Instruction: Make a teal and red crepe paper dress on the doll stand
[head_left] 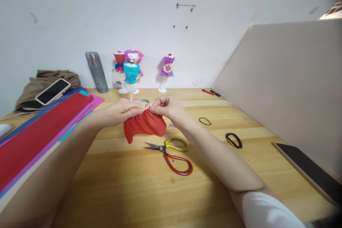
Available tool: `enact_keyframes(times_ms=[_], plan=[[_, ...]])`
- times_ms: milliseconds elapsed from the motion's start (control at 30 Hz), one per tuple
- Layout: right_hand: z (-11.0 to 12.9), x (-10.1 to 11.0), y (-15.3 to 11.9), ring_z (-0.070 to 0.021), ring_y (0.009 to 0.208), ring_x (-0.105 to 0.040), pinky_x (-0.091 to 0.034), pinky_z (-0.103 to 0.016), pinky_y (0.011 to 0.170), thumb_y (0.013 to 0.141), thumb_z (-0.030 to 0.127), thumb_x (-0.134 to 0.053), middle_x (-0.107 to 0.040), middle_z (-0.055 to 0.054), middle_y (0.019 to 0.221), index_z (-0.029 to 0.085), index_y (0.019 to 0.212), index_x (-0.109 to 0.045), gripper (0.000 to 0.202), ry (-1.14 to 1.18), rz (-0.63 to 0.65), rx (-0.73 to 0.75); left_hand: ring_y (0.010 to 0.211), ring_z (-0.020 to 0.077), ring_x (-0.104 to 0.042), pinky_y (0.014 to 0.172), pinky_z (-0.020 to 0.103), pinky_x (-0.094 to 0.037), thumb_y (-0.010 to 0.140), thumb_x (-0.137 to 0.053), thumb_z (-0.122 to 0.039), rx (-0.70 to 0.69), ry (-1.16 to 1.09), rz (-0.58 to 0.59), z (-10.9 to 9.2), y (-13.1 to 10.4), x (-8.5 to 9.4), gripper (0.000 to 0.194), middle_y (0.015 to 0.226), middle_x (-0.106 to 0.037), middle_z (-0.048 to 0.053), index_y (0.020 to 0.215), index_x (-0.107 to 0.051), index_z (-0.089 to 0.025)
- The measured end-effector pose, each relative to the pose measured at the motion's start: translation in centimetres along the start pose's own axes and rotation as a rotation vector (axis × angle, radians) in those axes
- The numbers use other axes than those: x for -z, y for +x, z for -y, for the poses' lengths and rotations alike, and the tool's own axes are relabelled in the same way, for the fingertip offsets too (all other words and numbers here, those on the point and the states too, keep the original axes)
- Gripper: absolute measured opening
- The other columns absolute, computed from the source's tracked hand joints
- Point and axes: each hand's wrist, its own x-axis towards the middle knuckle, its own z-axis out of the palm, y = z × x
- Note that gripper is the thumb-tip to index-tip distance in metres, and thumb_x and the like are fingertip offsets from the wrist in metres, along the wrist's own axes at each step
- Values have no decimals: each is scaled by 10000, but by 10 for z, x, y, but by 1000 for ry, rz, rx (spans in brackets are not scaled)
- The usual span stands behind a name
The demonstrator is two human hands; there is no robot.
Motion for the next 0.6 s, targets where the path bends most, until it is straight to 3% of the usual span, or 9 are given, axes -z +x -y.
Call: enact_keyframes(times_ms=[133,267,600], plan=[[1,-4,-1,-102,529,-475,-352,-242,505,618,338,-678,-559,17,540,180,568,-570,198,-98,-83,77,642,137,-500,649,246,-403,957,-406,-404,24,2,-19,4,1,0,358,666,-527,-16,685,-504,-193],[1,-3,-1,-106,548,-495,-377,-245,515,645,337,-655,-575,16,582,180,620,-582,175,-82,-51,128,749,166,-567,709,251,-442,949,-380,-463,85,-10,-53,4,0,1,384,787,-632,11,802,-595,-183],[3,-1,-6,-113,582,-512,-394,-269,588,700,300,-630,-600,14,617,187,649,-611,125,-223,-67,300,680,145,-526,634,230,-424,930,-380,-476,91,-8,-98,0,0,5,408,711,-586,-5,720,-566,-179]])
